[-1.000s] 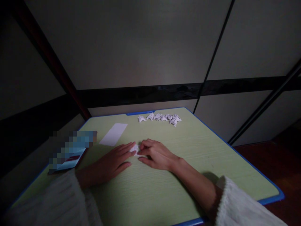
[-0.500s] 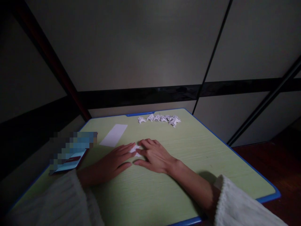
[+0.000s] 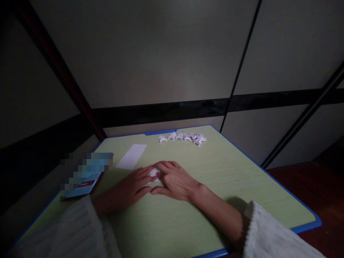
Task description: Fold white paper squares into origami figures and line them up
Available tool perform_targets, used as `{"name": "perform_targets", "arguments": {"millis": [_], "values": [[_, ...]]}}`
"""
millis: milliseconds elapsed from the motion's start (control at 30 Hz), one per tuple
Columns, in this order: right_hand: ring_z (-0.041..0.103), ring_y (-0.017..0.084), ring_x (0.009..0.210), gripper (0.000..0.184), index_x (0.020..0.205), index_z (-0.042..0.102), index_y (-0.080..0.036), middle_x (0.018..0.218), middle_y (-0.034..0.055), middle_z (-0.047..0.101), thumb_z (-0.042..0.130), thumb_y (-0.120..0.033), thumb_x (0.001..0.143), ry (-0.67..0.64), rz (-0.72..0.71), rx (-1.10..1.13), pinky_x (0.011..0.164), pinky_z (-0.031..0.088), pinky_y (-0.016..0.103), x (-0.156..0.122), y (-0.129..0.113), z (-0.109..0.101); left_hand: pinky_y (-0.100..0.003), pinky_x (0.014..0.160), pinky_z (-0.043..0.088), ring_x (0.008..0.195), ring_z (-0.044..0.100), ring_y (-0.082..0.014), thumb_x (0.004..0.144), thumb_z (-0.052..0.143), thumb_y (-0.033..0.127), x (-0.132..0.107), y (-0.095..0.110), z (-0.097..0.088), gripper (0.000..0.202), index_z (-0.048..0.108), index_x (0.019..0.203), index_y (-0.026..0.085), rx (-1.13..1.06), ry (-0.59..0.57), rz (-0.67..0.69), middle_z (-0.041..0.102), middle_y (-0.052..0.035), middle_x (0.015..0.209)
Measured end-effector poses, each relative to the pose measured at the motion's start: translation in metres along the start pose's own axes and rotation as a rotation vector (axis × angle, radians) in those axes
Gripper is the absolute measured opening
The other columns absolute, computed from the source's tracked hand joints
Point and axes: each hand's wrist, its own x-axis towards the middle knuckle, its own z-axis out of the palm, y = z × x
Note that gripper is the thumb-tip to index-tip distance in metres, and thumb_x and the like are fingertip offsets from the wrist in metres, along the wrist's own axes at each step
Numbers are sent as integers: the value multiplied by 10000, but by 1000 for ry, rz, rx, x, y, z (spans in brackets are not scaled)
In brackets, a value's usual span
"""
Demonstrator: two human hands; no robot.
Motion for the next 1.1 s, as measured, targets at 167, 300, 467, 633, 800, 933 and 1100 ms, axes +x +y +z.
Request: {"name": "perform_targets", "arguments": {"millis": [167,300,467,633,800,933,1100], "values": [[383,229,1051,452,877,589,-100,1118,117,459,378,-483,760,3,-67,-39,897,303,374,-6,-2,-2,-388,970,238,1205,257,-202,800,371,260,-1,2,1,345,458,1127,193,-37,7,-27,360,-111,1288],[440,195,971,288,814,611,-141,1053,90,502,404,-340,795,77,13,20,831,351,346,-7,2,5,-385,978,221,1208,250,-195,779,407,243,-4,-1,6,337,465,1108,201,-154,50,-66,330,-99,1307],[481,159,816,165,764,598,-143,879,73,537,451,-218,766,237,174,143,731,382,294,-6,5,10,-354,932,295,1123,365,-207,648,546,171,-1,-4,9,510,376,1128,149,-383,247,-262,401,-124,1227],[480,166,767,155,803,556,-146,795,54,529,531,-267,710,164,222,146,681,368,293,0,3,12,-300,712,403,774,496,-169,589,564,144,5,-1,5,172,472,732,166,-437,356,-343,522,-22,779],[475,165,773,150,800,547,-149,784,53,526,535,-268,710,124,252,202,680,365,281,2,2,14,-281,679,377,728,479,-156,593,566,137,8,-4,8,93,481,615,167,-471,339,-312,495,-5,710],[473,152,746,119,765,546,-146,760,46,522,544,-249,706,149,270,295,661,365,262,4,4,15,-278,683,371,718,487,-153,608,565,153,10,-7,11,66,505,582,160,-539,342,-354,496,-5,689],[450,108,611,92,739,530,-145,691,13,513,570,-192,671,211,347,450,550,344,215,6,4,20,-252,637,377,651,504,-136,557,570,111,14,-3,4,71,516,567,155,-729,390,-503,532,12,634]]}}
